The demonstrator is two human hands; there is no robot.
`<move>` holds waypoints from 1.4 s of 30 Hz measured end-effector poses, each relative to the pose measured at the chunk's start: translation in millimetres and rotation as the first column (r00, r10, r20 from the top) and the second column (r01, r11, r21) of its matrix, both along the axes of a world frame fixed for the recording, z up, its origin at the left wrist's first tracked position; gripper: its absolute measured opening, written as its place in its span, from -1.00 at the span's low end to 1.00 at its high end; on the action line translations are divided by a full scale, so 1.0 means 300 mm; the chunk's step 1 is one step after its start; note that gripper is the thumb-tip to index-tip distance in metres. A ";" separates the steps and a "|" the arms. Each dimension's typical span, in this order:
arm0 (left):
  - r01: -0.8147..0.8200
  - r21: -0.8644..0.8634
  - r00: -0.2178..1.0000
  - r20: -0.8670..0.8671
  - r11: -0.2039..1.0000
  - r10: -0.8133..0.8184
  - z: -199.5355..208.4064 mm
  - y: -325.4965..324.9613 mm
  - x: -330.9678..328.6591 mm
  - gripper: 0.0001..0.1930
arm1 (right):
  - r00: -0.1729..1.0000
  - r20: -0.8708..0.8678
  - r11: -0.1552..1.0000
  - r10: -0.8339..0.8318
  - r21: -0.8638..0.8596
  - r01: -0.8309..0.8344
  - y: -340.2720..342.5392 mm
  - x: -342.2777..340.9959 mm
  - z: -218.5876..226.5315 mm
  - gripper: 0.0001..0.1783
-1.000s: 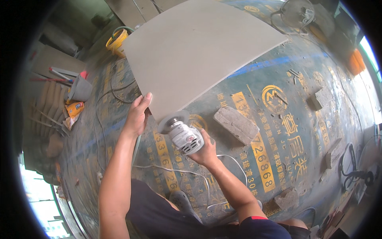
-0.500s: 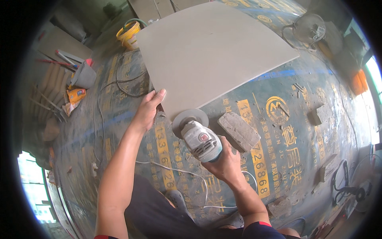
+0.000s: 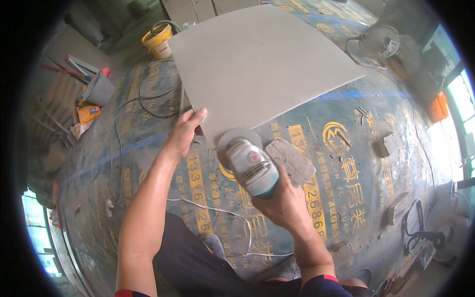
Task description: The person uses an angle grinder to smooth and shape the edge of a ceramic tile while sitting on the floor.
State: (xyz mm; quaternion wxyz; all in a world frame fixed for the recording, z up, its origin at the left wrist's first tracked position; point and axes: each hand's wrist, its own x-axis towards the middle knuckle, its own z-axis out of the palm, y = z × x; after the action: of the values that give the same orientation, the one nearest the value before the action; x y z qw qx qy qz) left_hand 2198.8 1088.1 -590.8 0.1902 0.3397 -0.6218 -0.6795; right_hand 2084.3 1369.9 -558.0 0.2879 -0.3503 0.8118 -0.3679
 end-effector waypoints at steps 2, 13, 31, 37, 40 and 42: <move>0.011 -0.014 1.000 0.000 1.000 -0.011 0.007 0.005 -0.005 -0.63 | 0.994 -0.078 0.993 0.080 0.089 -0.073 -0.004 0.021 -0.001 -0.29; 0.036 0.013 0.999 0.011 0.999 -0.036 0.000 -0.013 0.004 -0.62 | 0.998 -0.050 0.990 0.028 0.142 -0.021 -0.006 0.027 0.080 -0.29; 0.033 0.020 0.998 -0.063 0.999 -0.031 0.004 0.006 0.007 -0.59 | 0.970 0.000 0.964 -0.245 -0.109 0.243 0.059 -0.344 0.013 -0.37; 0.019 0.030 0.998 -0.068 0.999 -0.017 -0.005 0.006 -0.002 -0.57 | 0.964 0.049 0.951 -0.260 -0.161 0.264 0.079 -0.395 -0.023 -0.45; 0.003 0.025 0.997 -0.072 1.000 -0.001 0.015 -0.002 0.016 -0.56 | 0.991 -0.011 0.977 -0.133 -0.173 0.129 0.056 -0.307 -0.058 -0.42; 0.009 0.028 0.996 -0.085 1.000 -0.007 0.023 0.013 0.005 -0.56 | 0.995 -0.045 0.991 -0.094 -0.099 0.089 0.050 -0.215 -0.025 -0.27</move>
State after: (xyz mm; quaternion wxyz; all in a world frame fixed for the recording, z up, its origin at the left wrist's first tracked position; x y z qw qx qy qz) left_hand 2200.1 1091.8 -583.9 0.2090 0.3107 -0.6048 -0.7029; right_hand 2019.8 1385.0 -565.4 0.2332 -0.3351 0.8151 -0.4110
